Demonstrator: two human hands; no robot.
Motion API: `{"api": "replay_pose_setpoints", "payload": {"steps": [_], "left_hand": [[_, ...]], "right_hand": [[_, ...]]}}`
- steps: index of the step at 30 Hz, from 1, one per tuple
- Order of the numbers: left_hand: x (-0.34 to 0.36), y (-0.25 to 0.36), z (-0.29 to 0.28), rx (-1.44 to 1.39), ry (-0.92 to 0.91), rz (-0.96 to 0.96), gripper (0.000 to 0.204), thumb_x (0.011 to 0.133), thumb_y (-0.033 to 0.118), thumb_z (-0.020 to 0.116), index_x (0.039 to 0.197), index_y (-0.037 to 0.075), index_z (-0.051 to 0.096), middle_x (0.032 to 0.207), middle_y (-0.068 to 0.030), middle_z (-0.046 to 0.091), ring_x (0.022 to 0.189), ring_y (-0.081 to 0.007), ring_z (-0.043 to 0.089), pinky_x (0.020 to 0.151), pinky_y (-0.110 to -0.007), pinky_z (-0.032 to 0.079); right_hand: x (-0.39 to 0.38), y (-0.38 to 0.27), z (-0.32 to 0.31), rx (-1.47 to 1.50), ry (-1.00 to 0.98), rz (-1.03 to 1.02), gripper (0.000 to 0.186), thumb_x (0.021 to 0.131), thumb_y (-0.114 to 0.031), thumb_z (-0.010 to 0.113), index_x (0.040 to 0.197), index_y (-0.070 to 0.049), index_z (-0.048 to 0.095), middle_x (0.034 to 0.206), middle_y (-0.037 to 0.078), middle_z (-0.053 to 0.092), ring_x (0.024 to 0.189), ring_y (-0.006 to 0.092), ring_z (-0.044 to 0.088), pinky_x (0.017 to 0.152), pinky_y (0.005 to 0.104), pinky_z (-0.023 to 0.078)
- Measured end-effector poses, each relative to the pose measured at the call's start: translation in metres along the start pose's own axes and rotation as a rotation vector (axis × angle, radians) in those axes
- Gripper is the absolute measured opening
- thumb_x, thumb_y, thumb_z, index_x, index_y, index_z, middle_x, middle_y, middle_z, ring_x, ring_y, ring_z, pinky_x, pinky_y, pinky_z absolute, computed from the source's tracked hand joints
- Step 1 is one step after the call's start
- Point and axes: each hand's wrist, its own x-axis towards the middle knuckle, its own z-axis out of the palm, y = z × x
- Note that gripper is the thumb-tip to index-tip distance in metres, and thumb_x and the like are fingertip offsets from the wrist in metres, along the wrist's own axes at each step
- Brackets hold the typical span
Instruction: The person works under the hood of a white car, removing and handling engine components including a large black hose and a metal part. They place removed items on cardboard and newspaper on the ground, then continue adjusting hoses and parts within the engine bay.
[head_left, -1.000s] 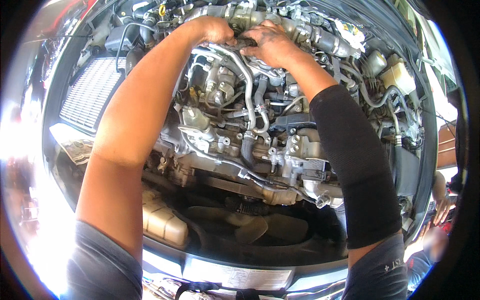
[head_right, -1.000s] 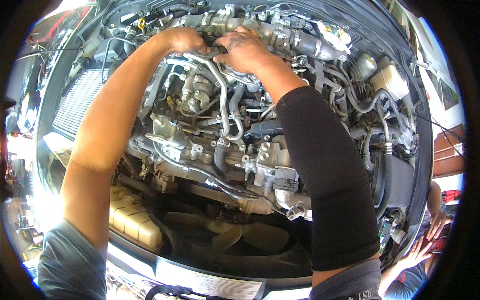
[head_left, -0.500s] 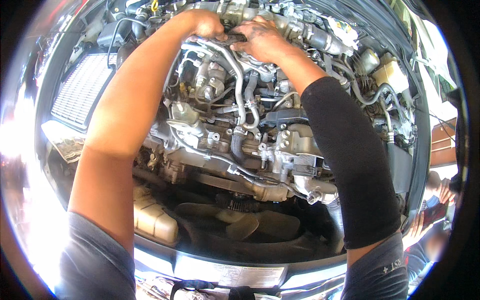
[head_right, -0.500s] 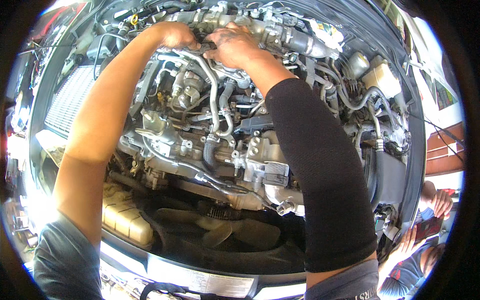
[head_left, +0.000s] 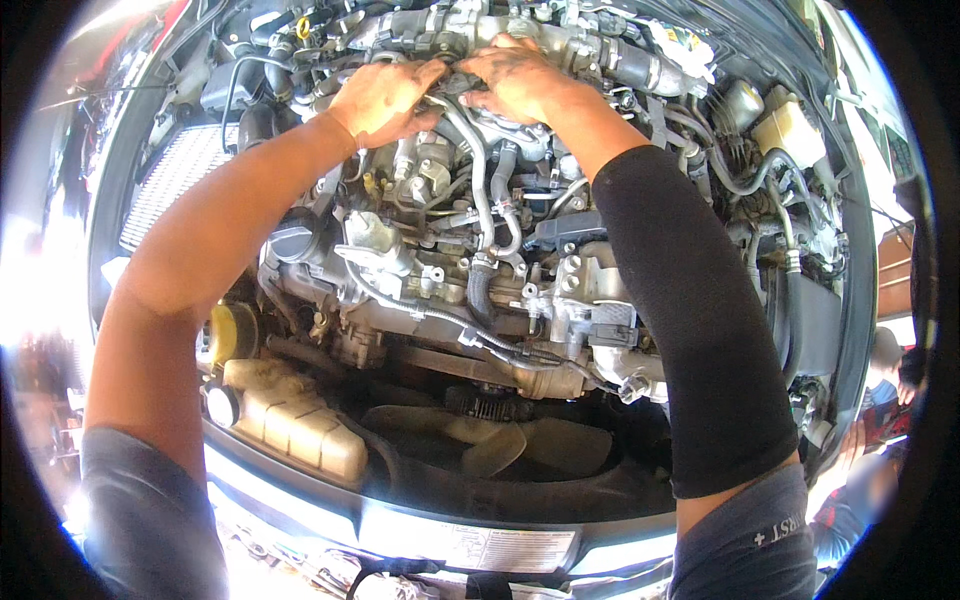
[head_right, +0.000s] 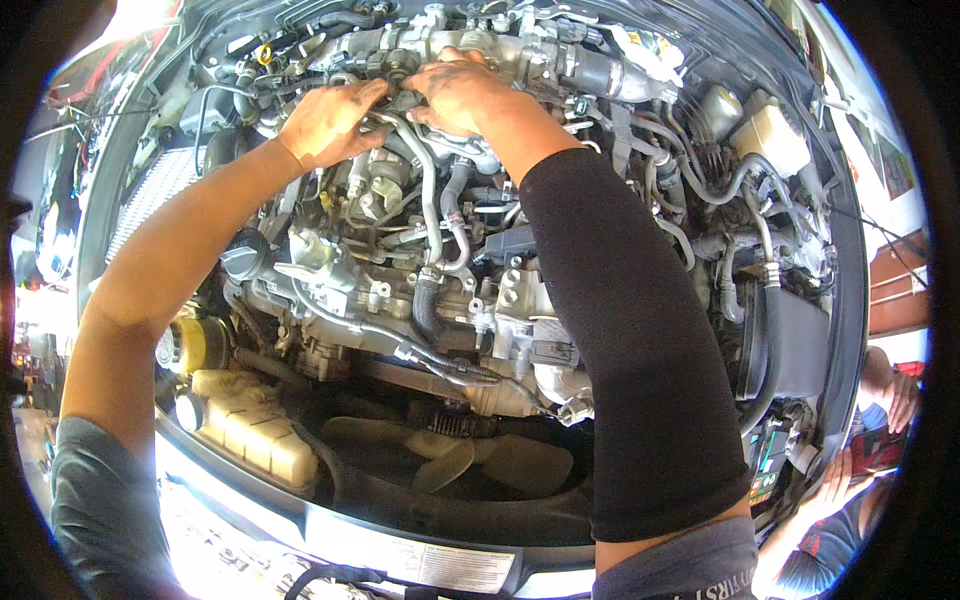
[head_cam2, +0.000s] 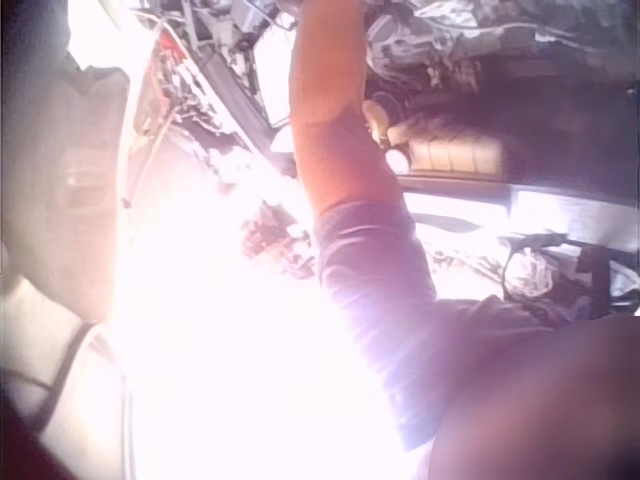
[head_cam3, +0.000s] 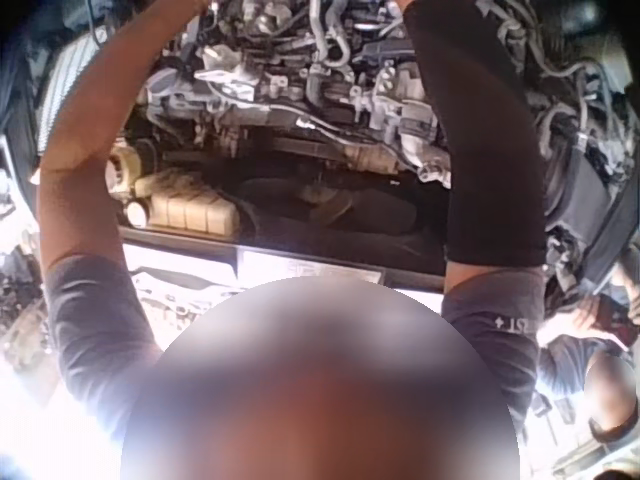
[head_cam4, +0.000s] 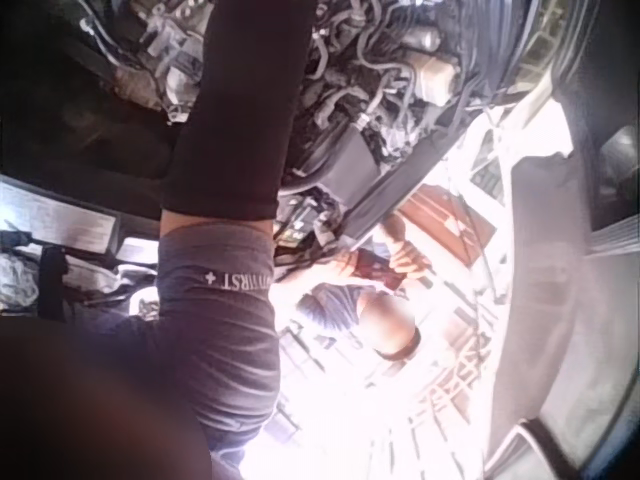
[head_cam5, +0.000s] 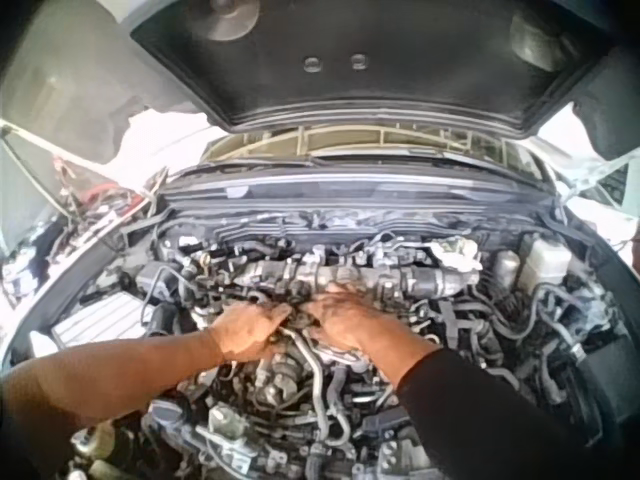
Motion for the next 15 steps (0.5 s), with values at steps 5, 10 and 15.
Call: {"api": "replay_pose_setpoints", "payload": {"steps": [5,10,15], "left_hand": [[0.004,-0.002,0.01,0.076,0.084,0.102,0.035,0.099,0.03,0.078,0.126,0.01,0.068,0.114,-0.0108,0.077,0.094,-0.0355,0.077,0.077,-0.048,0.064],[0.011,0.004,0.008,0.117,0.147,0.171,0.031,0.095,0.029,0.08,0.115,0.009,0.068,0.104,-0.01,0.071,0.095,-0.0331,0.073,0.081,-0.046,0.063],[0.014,0.01,0.005,0.006,0.179,0.074,0.038,0.093,0.026,0.082,0.123,0.006,0.069,0.109,-0.0157,0.075,0.098,-0.0384,0.074,0.089,-0.051,0.06]], "right_hand": [[0.004,0.0,-0.005,-0.003,-0.053,-0.001,0.058,0.104,-0.048,0.073,0.154,-0.018,0.066,0.146,0.004,0.071,0.143,0.0286,0.054,0.125,0.0484,0.038],[0.004,-0.003,-0.006,0.008,-0.055,0.023,0.058,0.103,-0.047,0.075,0.152,-0.017,0.067,0.145,0.005,0.072,0.143,0.0291,0.055,0.124,0.048,0.039],[0.003,-0.005,-0.007,0.008,-0.049,0.039,0.06,0.102,-0.048,0.076,0.152,-0.016,0.067,0.146,0.006,0.072,0.144,0.0291,0.054,0.124,0.0465,0.039]]}}
